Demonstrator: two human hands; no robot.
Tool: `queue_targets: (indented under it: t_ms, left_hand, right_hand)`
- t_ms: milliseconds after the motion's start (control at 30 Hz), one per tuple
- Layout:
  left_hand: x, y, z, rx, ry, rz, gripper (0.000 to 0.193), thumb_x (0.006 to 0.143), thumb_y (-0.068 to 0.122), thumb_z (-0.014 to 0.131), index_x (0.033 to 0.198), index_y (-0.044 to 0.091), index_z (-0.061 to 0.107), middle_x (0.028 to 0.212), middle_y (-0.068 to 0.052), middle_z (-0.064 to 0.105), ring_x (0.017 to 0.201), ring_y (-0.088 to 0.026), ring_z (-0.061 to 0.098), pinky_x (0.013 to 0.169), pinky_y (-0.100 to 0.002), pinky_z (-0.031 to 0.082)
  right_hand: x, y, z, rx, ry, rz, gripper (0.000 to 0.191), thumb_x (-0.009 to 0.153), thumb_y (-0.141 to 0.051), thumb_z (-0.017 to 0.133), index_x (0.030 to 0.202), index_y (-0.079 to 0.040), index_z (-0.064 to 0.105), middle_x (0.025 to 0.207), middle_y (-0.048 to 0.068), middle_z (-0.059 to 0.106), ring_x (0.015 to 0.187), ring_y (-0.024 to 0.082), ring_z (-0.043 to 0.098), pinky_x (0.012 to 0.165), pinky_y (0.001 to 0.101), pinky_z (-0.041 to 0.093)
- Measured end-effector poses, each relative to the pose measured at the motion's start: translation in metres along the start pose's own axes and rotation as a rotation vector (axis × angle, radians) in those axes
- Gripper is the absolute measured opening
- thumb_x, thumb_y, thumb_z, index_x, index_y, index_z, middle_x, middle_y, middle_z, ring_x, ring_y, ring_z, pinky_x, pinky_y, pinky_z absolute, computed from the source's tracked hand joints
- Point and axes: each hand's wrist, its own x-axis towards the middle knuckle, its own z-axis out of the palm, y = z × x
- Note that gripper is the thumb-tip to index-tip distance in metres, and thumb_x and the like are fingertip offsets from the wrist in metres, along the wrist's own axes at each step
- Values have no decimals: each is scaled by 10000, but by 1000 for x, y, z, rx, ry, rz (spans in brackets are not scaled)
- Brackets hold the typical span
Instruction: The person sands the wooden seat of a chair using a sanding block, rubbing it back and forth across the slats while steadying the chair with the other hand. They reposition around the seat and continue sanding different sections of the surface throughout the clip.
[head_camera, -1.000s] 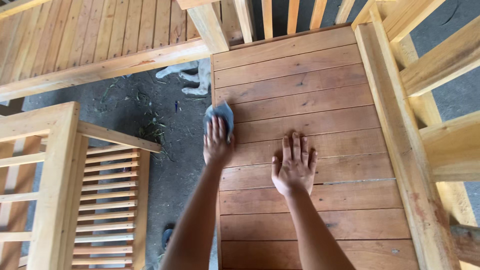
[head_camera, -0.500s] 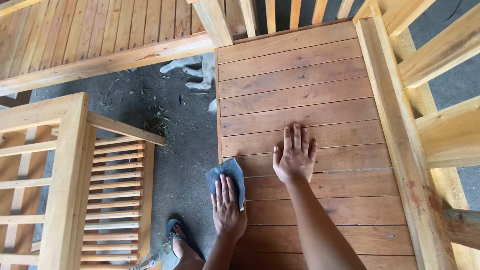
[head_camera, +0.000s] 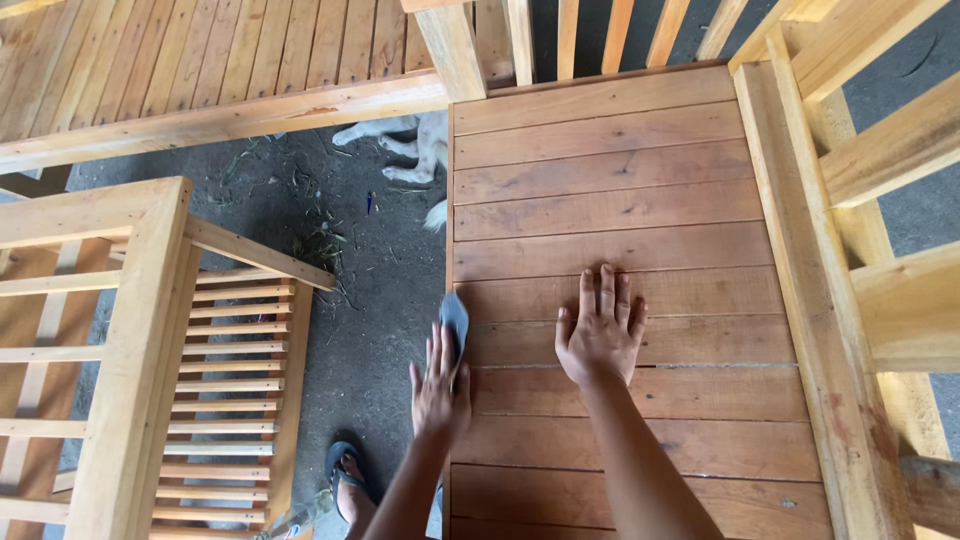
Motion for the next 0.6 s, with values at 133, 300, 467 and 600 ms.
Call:
queue_targets:
  t_ms: [133, 300, 467, 600]
  left_hand:
    - [8, -4, 0, 141, 23, -18, 597, 1046, 347, 313, 1624, 306, 166, 1703, 32, 188, 1562, -212, 178, 1205, -681, -6]
    - [143, 23, -24, 126, 48, -23, 586, 1039, 369, 284, 1614, 292, 199, 1682, 71, 223, 1547, -207, 205, 1192, -705, -57]
    - [136, 27, -30, 193, 48, 13, 567, 1045, 377, 281, 1604, 287, 244, 1694, 64, 208, 1555, -212, 192, 1198, -696, -58]
    - [39, 5, -10, 197, 96, 92, 602, 1036, 347, 323, 1619, 219, 247, 1688, 17, 213, 1534, -209, 218, 1175, -718, -55]
  right_hand:
    - [-2, 0, 1, -37, 40, -18, 721, 961, -499, 390, 1602, -207, 235, 1694, 63, 135, 1547, 299, 119, 1220, 551, 96]
    - [-4, 2, 1, -6, 74, -18, 736, 941, -498, 418, 1595, -204, 254, 1683, 65, 161, 1545, 303, 147, 1226, 550, 104]
    - [-4, 2, 0, -17, 65, -23, 727, 954, -492, 416, 1602, -207, 250, 1686, 75, 162, 1550, 306, 154, 1230, 559, 114]
    - [-3, 0, 1, -3, 49, -16, 715, 959, -486, 403, 1587, -184, 241, 1678, 73, 149, 1532, 305, 145, 1206, 579, 106]
